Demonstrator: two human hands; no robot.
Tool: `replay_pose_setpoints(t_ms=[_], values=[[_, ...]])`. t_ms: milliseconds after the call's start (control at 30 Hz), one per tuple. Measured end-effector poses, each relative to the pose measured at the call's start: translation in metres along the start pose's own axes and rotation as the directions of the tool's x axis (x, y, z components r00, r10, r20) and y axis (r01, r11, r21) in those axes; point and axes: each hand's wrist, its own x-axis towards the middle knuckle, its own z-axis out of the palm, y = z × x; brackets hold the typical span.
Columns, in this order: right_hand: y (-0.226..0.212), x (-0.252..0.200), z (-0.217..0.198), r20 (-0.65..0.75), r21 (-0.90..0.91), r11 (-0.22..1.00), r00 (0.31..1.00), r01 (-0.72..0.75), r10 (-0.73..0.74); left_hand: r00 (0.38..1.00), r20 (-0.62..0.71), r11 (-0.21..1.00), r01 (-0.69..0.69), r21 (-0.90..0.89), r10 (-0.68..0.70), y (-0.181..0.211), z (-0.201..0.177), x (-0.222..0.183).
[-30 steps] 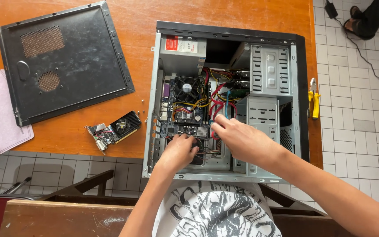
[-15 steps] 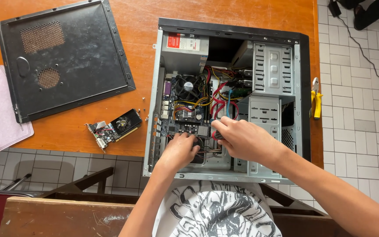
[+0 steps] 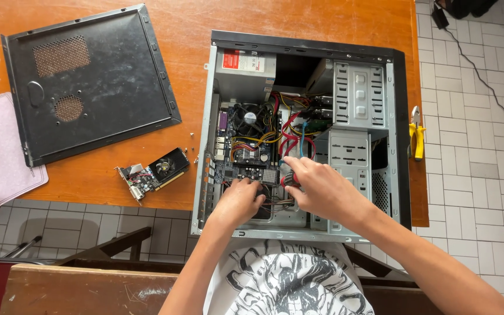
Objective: Reinstalling a graphics card into a desktop computer case, including cable management and securing the component with a screwdriver.
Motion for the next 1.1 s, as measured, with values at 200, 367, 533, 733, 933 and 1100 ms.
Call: replay_pose_setpoints(t_ms=[200, 367, 533, 733, 933, 1100], values=[[0.005, -0.008, 0.004, -0.100, 0.165, 0.986, 0.995, 0.016, 0.000, 1.000, 0.010, 1.000, 0.005, -0.004, -0.005, 0.004, -0.006, -0.004], [0.004, -0.042, -0.050, -0.341, 0.322, 0.933, 0.939, 0.161, -0.044, 1.000, 0.030, 1.000, 0.007, -0.008, -0.007, 0.001, 0.000, -0.005], [0.031, -0.089, -0.109, -0.656, 0.030, 0.977, 0.741, 0.211, -0.140, 0.992, 0.120, 0.992, 0.049, -0.118, -0.035, 0.004, -0.004, -0.004], [0.089, -0.130, -0.095, -0.781, 0.378, 0.920, 0.568, 0.101, 0.259, 0.992, 0.127, 0.996, 0.033, -0.087, -0.022, 0.006, -0.006, -0.004], [0.217, -0.144, -0.040, -0.516, 0.856, 0.438, 0.510, 0.275, 0.688, 0.994, 0.099, 0.999, 0.041, 0.024, -0.043, 0.016, -0.032, 0.027], [0.244, -0.142, 0.015, -0.387, 0.915, 0.279, 0.431, 0.293, 0.815, 0.957, 0.238, 0.977, 0.128, 0.173, -0.168, 0.022, -0.041, 0.060]])
